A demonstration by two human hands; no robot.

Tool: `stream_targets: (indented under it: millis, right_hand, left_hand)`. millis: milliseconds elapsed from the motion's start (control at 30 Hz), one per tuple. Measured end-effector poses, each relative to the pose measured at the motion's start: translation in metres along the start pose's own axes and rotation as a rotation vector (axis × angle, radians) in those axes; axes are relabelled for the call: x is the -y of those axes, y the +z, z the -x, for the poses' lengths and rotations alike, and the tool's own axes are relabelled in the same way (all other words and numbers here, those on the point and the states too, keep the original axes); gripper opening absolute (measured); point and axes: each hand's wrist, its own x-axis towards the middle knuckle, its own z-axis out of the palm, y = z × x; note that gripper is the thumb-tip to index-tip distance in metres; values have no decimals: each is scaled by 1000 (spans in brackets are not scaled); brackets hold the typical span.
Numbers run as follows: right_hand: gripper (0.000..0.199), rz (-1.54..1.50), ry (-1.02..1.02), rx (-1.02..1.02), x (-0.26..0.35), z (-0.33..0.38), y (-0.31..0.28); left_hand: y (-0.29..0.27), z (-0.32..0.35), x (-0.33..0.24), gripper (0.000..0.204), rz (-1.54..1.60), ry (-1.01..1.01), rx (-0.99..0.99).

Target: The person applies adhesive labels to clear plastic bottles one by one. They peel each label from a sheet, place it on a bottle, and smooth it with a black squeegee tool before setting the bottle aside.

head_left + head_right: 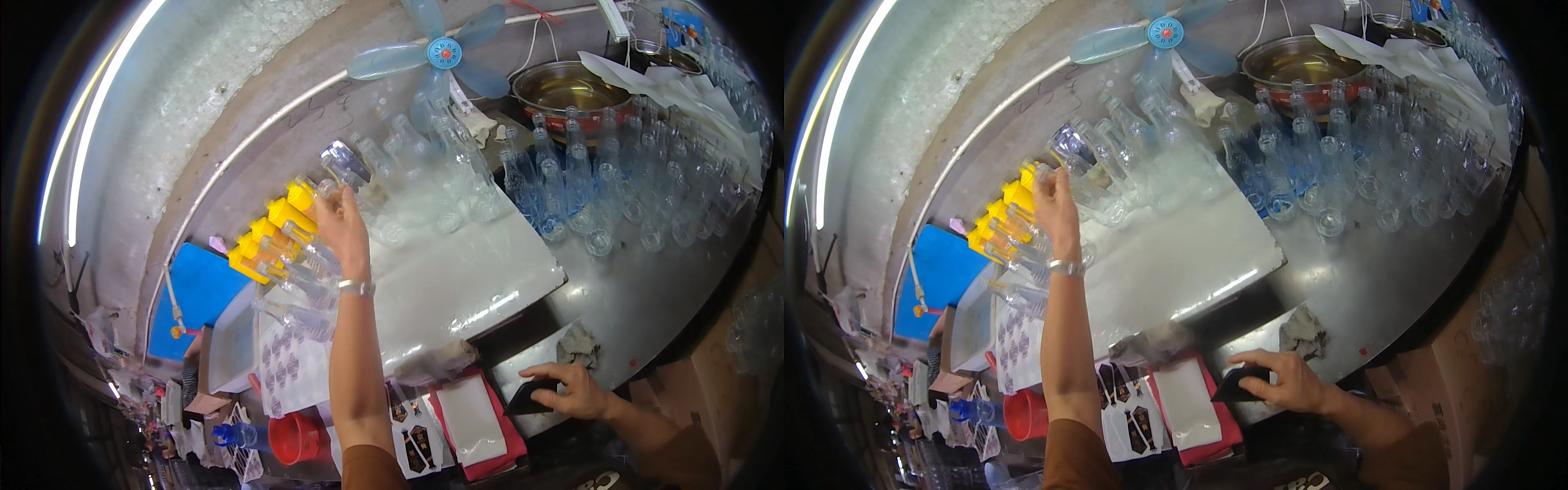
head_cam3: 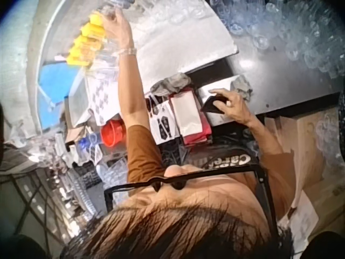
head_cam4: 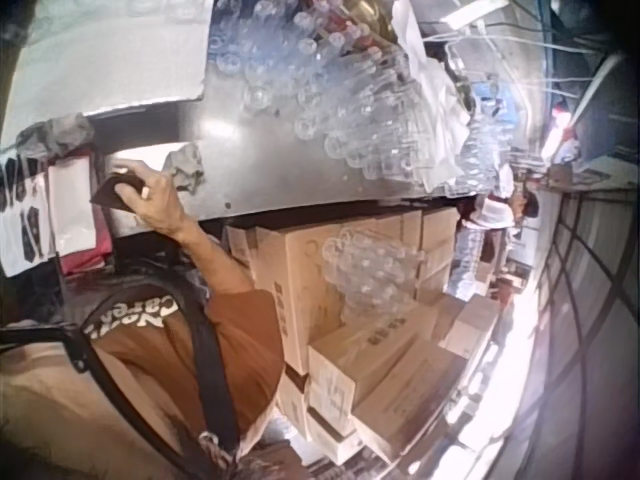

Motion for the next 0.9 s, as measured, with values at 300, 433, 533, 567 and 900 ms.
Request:
stream_targets:
  millis: [300,433,533,567,900]
  right_hand:
    - [27,-272,97,44,20,-18,29]
    - [66,-22,-15,138,30,-7,75]
    - [70,354,-109,70,16,5,93]
    - [70,351,-132,62,1,5,94]
    - [70,262,-60,110,-4,10,96]
  left_hand:
    - [-142,129,-102,19,221,-167,311]
    - [-140,210,-41,25,3,-300,490]
    - [-147,244,-42,36,-11,-220,421]
    - [-150,252,-50,40,14,-154,364]
    - [-187,363,-38,65,426,-619,526]
